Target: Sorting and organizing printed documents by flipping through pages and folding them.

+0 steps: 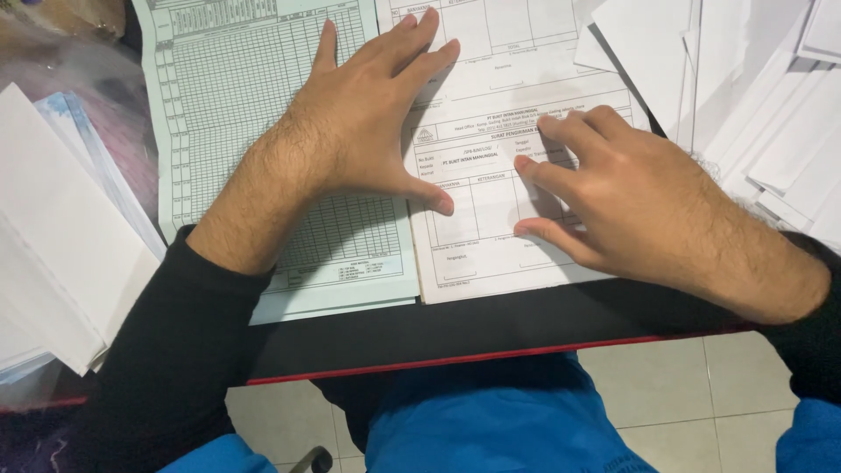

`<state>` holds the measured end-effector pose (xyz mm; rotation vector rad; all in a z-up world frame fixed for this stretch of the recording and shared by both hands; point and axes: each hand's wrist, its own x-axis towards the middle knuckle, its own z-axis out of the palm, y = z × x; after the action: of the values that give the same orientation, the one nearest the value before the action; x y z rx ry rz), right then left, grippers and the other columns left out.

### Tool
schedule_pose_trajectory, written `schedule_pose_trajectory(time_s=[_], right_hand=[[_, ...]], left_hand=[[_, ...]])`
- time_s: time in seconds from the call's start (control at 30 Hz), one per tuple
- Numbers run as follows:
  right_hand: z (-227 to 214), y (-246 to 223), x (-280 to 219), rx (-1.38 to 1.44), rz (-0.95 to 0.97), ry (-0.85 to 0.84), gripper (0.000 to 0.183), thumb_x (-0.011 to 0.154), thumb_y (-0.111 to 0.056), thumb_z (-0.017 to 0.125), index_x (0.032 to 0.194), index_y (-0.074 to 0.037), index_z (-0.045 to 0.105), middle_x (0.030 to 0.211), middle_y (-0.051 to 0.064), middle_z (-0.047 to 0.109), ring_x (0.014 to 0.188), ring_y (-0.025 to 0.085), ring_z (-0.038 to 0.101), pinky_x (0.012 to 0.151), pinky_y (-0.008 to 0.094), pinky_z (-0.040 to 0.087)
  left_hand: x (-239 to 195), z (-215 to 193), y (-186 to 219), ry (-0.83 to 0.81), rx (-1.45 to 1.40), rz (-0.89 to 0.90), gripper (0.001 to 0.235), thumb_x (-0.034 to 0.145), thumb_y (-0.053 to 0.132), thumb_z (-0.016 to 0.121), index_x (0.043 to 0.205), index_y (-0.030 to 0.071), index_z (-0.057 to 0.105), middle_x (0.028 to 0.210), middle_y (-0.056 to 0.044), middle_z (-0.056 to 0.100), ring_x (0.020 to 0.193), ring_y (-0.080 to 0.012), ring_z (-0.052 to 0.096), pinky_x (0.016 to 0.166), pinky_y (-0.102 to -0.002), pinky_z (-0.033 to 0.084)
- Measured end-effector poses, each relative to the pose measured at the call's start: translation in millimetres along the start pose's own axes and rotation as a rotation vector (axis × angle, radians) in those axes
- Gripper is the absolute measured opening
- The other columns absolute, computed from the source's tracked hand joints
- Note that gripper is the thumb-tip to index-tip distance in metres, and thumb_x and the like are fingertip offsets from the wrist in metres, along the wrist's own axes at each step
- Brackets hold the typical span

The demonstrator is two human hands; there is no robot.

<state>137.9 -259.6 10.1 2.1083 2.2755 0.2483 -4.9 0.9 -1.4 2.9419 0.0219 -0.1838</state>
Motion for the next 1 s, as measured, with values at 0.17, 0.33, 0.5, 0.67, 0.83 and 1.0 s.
schedule_pose_trajectory(time_s=[0.17,0.33,0.5,0.67,0.83,1.0], right_hand=[[-9.9,-13.4,-8.9,0.024,0.010,-0.072,0.062,0.090,-0.064,0.064,0.120,-0.010,0.068,0.128,0.018,0.066,0.112,0.032,0.065,0.087,0.038,0.061],[-9.9,-20.9,-14.7,0.056,0.027,-0.088,0.064,0.090,-0.059,0.064,0.125,-0.006,0.062,0.138,0.023,0.057,0.122,0.038,0.060,0.093,0.041,0.060],[-7.3,-24.5,-20.2,0.125,0.059,-0.039,0.065,0.091,-0.054,0.066,0.130,-0.001,0.060,0.143,0.025,0.053,0.129,0.043,0.057,0.091,0.045,0.061],[-10.0,-33.8,-38.3,0.140,0.064,-0.031,0.063,0.095,-0.051,0.064,0.127,0.003,0.063,0.136,0.029,0.059,0.128,0.042,0.058,0.103,0.045,0.055],[-30.8,-23.5,-66.3,0.440,0.030,-0.050,0.036,0.094,-0.042,0.070,0.108,-0.009,0.075,0.128,0.018,0.069,0.124,0.038,0.062,0.099,0.046,0.054],[-56.1,19.3,-105.7,0.296,0.306,0.372,0.010,0.096,-0.005,0.084,0.106,-0.002,0.081,0.094,0.013,0.077,0.088,0.028,0.071,0.084,0.041,0.057]], left_hand=[[0.2,-1.3,2.7,-0.014,-0.003,0.007,0.152,0.054,0.092,0.085,0.163,0.008,0.022,0.170,-0.019,0.014,0.156,-0.0366,0.017,0.110,-0.081,0.008],[0.7,-5.7,23.0,-0.054,0.030,0.109,0.120,0.063,0.073,0.087,0.156,0.014,0.039,0.166,-0.016,0.028,0.150,-0.0389,0.024,0.110,-0.079,0.009],[-6.4,-2.2,31.7,-0.036,0.017,0.148,0.137,0.051,0.082,0.094,0.157,0.016,0.039,0.167,-0.011,0.029,0.148,-0.0341,0.031,0.109,-0.073,0.025],[-6.9,-8.6,35.4,-0.068,0.023,0.147,0.139,0.051,0.082,0.092,0.160,0.018,0.034,0.169,-0.008,0.026,0.149,-0.0331,0.028,0.109,-0.073,0.022],[-1.4,-12.6,37.7,-0.138,0.043,0.106,0.144,0.048,0.085,0.092,0.161,0.022,0.028,0.171,-0.004,0.020,0.150,-0.0324,0.024,0.110,-0.073,0.018],[-1.2,-13.1,39.4,-0.167,0.045,0.063,0.140,0.047,0.081,0.094,0.158,0.022,0.032,0.171,-0.002,0.022,0.151,-0.0305,0.025,0.108,-0.075,0.021]])
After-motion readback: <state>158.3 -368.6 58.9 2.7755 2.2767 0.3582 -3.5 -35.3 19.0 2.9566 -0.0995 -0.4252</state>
